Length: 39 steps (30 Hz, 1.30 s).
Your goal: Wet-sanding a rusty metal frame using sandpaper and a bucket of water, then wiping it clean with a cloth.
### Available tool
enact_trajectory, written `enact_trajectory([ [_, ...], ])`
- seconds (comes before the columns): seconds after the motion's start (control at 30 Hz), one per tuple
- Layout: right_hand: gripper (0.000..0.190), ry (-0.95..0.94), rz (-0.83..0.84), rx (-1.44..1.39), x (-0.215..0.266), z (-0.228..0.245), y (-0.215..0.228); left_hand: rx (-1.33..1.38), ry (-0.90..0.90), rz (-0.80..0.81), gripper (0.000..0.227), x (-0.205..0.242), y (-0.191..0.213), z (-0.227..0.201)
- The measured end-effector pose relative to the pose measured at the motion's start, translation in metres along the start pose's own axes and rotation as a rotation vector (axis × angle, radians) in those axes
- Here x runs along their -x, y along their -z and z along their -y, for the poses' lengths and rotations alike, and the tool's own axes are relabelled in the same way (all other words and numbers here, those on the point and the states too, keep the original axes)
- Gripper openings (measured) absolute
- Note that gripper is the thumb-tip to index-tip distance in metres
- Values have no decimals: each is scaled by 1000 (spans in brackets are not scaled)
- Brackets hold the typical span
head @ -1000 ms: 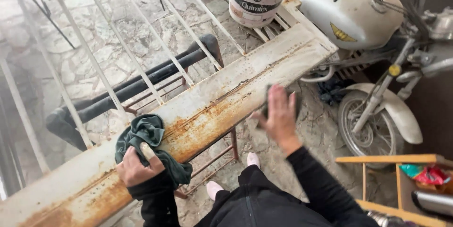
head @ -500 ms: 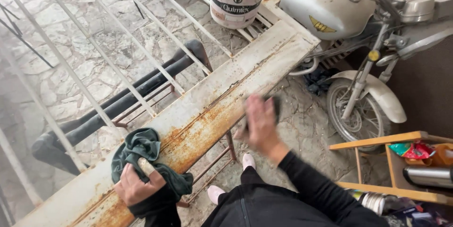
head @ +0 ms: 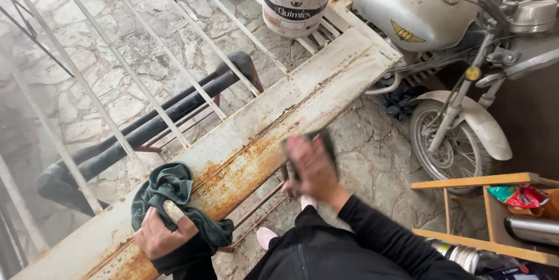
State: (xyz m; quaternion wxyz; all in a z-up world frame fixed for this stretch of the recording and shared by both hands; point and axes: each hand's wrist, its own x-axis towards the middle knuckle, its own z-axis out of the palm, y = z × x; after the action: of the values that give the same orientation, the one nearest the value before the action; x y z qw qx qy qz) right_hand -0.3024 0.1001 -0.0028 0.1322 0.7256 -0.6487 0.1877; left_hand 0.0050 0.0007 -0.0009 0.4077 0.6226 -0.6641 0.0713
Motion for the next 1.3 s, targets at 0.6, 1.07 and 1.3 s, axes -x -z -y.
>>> enact_trajectory([
  [0.6, 84, -96, -298, -163, -3, 6, -1, 6, -19, -9, 33, 4, -5, 6],
  [1.07, 90, 70, -84, -177, 14, 16, -3, 7, -4, -41, 30, 3, -5, 4],
  [1.3, 80, -253, -174, -48, 10, -49, -4, -48, -61, -63, 45, 12, -19, 29],
])
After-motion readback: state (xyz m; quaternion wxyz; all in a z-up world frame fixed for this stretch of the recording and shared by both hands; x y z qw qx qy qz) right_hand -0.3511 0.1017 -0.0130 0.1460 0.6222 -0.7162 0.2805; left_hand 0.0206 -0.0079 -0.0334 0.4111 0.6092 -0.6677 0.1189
